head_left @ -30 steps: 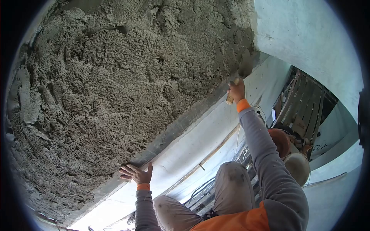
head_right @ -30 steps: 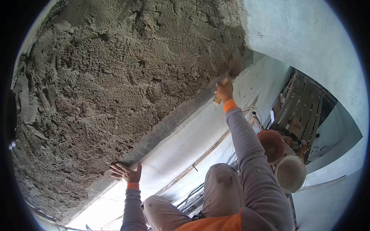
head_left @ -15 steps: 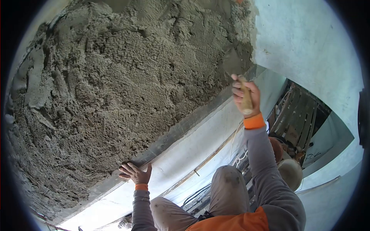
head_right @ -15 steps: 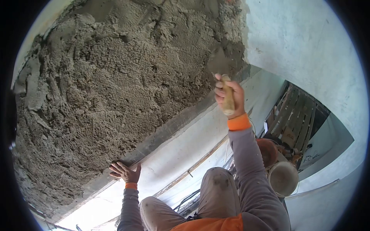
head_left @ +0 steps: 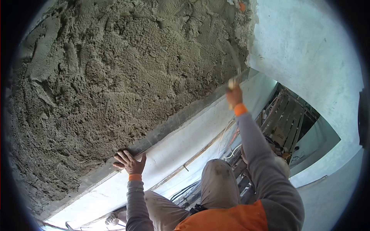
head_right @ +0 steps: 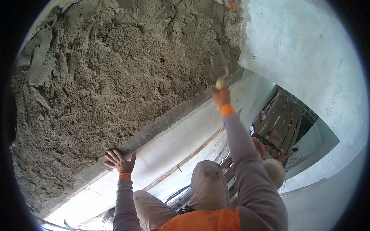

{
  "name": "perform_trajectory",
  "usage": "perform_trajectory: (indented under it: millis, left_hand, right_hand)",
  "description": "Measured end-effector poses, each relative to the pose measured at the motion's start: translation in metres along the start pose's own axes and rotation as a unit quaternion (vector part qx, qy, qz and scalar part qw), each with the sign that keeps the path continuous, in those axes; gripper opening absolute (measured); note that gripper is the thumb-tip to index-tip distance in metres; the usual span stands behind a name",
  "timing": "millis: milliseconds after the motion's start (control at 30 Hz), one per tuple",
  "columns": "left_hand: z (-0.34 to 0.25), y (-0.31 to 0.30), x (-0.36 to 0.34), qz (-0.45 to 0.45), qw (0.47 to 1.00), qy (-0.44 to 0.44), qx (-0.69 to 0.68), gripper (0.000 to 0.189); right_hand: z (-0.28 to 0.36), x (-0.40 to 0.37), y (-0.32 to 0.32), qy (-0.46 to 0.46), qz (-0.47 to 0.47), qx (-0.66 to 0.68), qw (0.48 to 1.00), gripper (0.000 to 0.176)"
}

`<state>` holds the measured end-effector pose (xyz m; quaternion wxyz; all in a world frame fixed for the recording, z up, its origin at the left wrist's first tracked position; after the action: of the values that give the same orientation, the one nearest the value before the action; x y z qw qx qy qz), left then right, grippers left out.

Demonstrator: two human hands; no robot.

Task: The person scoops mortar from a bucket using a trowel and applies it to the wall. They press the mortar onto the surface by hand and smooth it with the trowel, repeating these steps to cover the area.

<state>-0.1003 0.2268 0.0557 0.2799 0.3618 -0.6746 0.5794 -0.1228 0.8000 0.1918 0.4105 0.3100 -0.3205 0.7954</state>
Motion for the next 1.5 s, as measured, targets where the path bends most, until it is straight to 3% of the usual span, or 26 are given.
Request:
perform_trajectory:
  millis: [33,100,167,200,267,300,333,400,467,500,567,633,700,767,833,867,967,1067,1167,1233,1300,1333,1433,1500]
  left_hand:
    - [0.001,0.002,0.000,0.001,1.000,-0.003,0.001,0.106]
    - [0.001,-0.002,-0.001,-0.029,0.999,0.008,-0.022,0.105]
    - [0.006,0.006,-0.001,0.005,1.000,-0.006,-0.016,0.105]
    - [0.005,0.002,-0.002,-0.025,0.999,0.010,-0.041,0.103]
    - [0.006,0.002,-0.002,-0.031,0.998,0.015,-0.048,0.102]
    - [0.006,0.001,-0.003,-0.032,0.998,0.018,-0.052,0.102]
    - [0.006,0.001,-0.002,-0.032,0.999,0.020,-0.039,0.102]
    - [0.011,0.005,-0.004,-0.033,0.998,0.019,-0.050,0.102]
    - [0.015,-0.002,-0.003,-0.057,0.992,0.036,-0.106,0.102]
    - [0.024,-0.004,-0.007,-0.073,0.984,0.033,-0.160,0.103]
    - [0.044,-0.020,-0.011,-0.095,0.981,-0.016,-0.166,0.107]
    - [0.080,0.000,-0.018,-0.074,0.989,-0.068,-0.111,0.119]
    - [0.072,-0.002,-0.014,-0.059,0.996,-0.048,-0.049,0.119]
    - [0.071,0.001,-0.013,-0.070,0.994,-0.042,-0.072,0.117]
    - [0.068,-0.002,-0.011,-0.067,0.994,-0.048,-0.077,0.120]
    - [0.066,-0.002,-0.012,-0.065,0.994,-0.046,-0.077,0.121]
    - [0.065,0.000,-0.015,-0.070,0.995,-0.038,-0.055,0.122]
    - [0.070,0.009,-0.015,-0.113,0.993,-0.022,-0.002,0.123]
    - [0.076,0.018,-0.015,-0.111,0.993,-0.021,0.015,0.125]
    - [0.067,0.007,-0.015,-0.120,0.992,-0.019,-0.019,0.120]
    - [0.065,0.005,-0.015,-0.119,0.993,-0.012,-0.020,0.120]
    - [0.066,0.006,-0.015,-0.118,0.993,-0.011,-0.016,0.120]
    - [0.067,0.008,-0.016,-0.114,0.993,-0.005,-0.013,0.120]
    - [0.065,0.007,-0.015,-0.110,0.994,-0.003,-0.021,0.120]
  right_hand:
    - [0.016,-0.032,-0.001,0.046,0.017,0.037,0.998,0.049]
    - [0.018,-0.088,-0.001,0.013,0.066,0.035,0.997,0.047]
    - [0.036,-0.137,-0.025,0.046,0.124,0.024,0.991,0.045]
    - [0.012,-0.165,-0.030,-0.006,0.172,-0.005,0.985,0.041]
    - [0.009,-0.202,-0.063,-0.211,0.257,-0.167,0.928,0.032]
    - [0.043,-0.221,-0.084,-0.354,0.289,-0.290,0.841,0.026]
    - [0.075,-0.221,-0.122,-0.312,0.210,-0.261,0.889,0.030]
    - [0.056,-0.248,-0.178,-0.170,0.198,-0.236,0.936,0.033]
    - [0.015,-0.284,-0.247,-0.053,0.275,-0.286,0.916,0.030]
    - [0.014,-0.297,-0.281,-0.037,0.286,-0.332,0.898,0.027]
    - [-0.032,-0.362,-0.347,-0.068,0.485,-0.381,0.785,0.018]
    - [-0.015,-0.408,-0.387,-0.036,0.714,-0.349,0.606,0.013]
    - [0.004,-0.425,-0.426,0.238,0.705,-0.409,0.528,0.019]
    - [0.013,-0.451,-0.450,0.293,0.695,-0.441,0.487,0.023]
    - [-0.007,-0.478,-0.466,0.324,0.623,-0.480,0.526,0.024]
    - [0.002,-0.475,-0.444,0.293,0.616,-0.496,0.537,0.021]
    - [-0.024,-0.506,-0.414,0.326,0.586,-0.512,0.538,0.019]
    - [-0.029,-0.535,-0.383,0.237,0.602,-0.536,0.543,0.015]
    - [0.012,-0.527,-0.382,0.128,0.642,-0.488,0.577,0.015]
    - [0.038,-0.502,-0.395,0.147,0.655,-0.445,0.593,0.014]
    - [0.048,-0.481,-0.409,0.181,0.670,-0.482,0.535,0.015]
    - [0.049,-0.474,-0.411,0.276,0.658,-0.446,0.541,0.019]
    - [0.018,-0.521,-0.401,0.295,0.721,-0.327,0.535,0.024]
    - [-0.011,-0.585,-0.406,0.313,0.747,-0.299,0.504,0.027]
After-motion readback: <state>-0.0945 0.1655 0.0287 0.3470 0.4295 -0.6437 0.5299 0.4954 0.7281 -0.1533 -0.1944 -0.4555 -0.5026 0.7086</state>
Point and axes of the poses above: each hand's wrist, its own x-axis towards the middle knuckle, its own y-axis out of the palm, z = x × y, the point moved 8 cm from there along x, towards the middle knuckle, and after that the axes turned 13 degrees about -y, right-handed, at the moved point
